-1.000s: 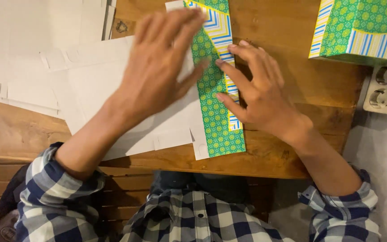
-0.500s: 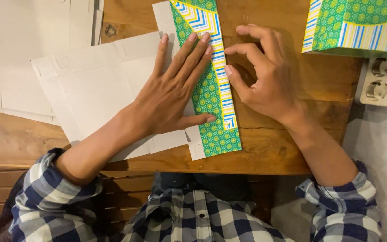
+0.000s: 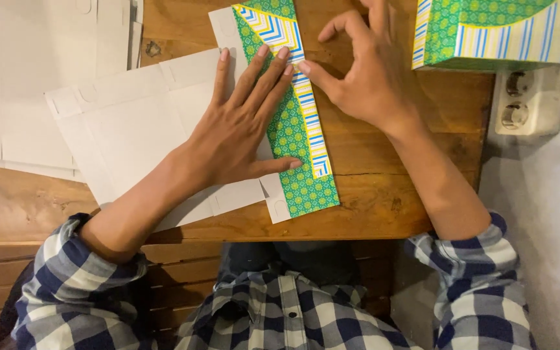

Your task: Assembling patterned cardboard boxes by folding and tucking flaps.

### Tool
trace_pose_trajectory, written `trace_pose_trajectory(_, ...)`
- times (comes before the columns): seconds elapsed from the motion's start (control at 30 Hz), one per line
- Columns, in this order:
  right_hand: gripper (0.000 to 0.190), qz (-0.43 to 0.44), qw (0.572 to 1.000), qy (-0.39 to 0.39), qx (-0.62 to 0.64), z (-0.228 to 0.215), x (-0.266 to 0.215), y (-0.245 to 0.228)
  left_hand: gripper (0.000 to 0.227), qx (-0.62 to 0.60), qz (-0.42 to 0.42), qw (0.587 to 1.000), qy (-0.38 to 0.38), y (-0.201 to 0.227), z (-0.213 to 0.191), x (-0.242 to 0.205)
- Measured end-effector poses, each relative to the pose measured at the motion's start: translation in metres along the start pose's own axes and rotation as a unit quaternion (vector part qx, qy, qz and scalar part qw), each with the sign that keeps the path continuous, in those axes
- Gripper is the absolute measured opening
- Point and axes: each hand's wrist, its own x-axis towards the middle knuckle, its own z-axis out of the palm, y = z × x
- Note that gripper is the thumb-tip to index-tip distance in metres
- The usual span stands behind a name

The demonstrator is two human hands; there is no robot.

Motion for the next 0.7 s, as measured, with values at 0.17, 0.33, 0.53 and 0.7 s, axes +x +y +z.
trace_pose_trajectory(0.17,0.041,-0.001,1.0,0.012,-0.003,0.004,0.009,0.004,0.115,0.013,-0.002,1.0,-0.002,0.0,-0.002,0.0)
trace_pose_trajectory(0.33,0.045,-0.02,0.999,-0.03,-0.013,-0.004,0.002,0.005,0.116,0.003,-0.006,1.0,-0.013,0.002,-0.003,0.0)
trace_pose_trajectory(0.53,0.07,0.038,0.983,-0.173,0.052,-0.025,-0.005,0.004,0.113,0.009,-0.006,1.0,-0.002,0.002,-0.003,-0.001)
trace_pose_trajectory(0.7,0.1,0.02,0.974,-0.223,0.033,-0.032,-0.007,0.006,0.114,0.005,-0.011,1.0,-0.004,0.0,-0.001,0.001)
